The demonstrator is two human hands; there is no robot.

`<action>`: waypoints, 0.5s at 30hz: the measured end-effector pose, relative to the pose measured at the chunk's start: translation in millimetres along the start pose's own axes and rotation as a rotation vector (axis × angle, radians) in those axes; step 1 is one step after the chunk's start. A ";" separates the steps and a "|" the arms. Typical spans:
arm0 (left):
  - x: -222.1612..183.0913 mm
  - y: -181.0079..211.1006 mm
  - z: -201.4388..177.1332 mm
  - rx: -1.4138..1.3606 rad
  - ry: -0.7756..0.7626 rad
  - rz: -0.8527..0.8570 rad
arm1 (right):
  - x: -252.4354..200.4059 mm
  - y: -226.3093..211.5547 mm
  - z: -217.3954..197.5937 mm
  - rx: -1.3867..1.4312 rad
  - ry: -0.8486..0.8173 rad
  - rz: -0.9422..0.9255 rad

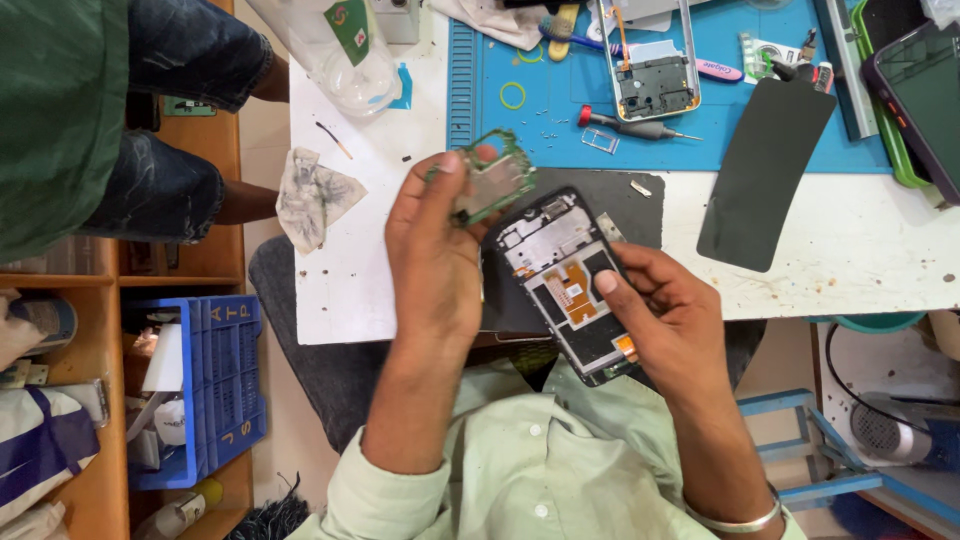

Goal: The person disassembles a smartphone by removing the back cover, battery, and motherboard. They then apply a black protective film to the back cover.

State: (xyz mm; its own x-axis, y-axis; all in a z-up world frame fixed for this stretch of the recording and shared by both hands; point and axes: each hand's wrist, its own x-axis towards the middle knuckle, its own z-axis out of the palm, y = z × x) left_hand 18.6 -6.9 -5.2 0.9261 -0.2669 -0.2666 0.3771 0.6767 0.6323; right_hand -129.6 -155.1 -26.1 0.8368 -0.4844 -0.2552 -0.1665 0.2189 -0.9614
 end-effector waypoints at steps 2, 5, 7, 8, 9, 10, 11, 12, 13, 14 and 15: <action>-0.8 5.2 -4.9 0.106 -0.014 0.012 | -2.7 0.9 -8.6 -0.016 0.049 -0.006; -8.6 4.0 -9.6 0.493 -0.048 0.080 | -1.7 0.6 -27.5 -0.001 0.174 -0.074; -13.9 -3.4 -8.4 0.747 -0.040 0.091 | 0.1 -0.2 -40.0 -0.003 0.212 -0.148; -15.6 -7.5 -6.6 0.808 -0.079 0.111 | 0.8 -0.6 -43.9 -0.005 0.230 -0.185; -16.8 -11.1 -4.0 0.870 -0.117 0.132 | 1.5 -1.5 -46.3 -0.003 0.238 -0.196; -17.9 -13.0 -1.5 0.931 -0.156 0.153 | 1.9 -3.9 -48.8 -0.001 0.245 -0.207; -19.0 -12.7 0.5 1.039 -0.156 0.147 | 2.0 -7.0 -50.4 0.002 0.250 -0.219; -20.0 -11.5 2.3 1.147 -0.156 0.141 | 1.1 -10.0 -51.1 0.003 0.256 -0.219; -21.0 -10.0 3.8 1.257 -0.152 0.134 | 0.5 -12.6 -51.1 0.006 0.259 -0.218; -21.5 -8.6 5.1 1.300 -0.152 0.173 | 0.5 -14.5 -50.8 0.009 0.263 -0.218; -21.4 -7.0 5.9 1.345 -0.158 0.210 | 0.3 -15.4 -50.2 0.015 0.266 -0.221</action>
State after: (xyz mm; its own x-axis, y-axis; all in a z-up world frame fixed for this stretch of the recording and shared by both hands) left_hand -3.7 -10.0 0.4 0.9241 -0.3787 -0.0517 -0.1326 -0.4443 0.8860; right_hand -153.0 -201.1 -16.5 0.6860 -0.7251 -0.0603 0.0133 0.0953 -0.9954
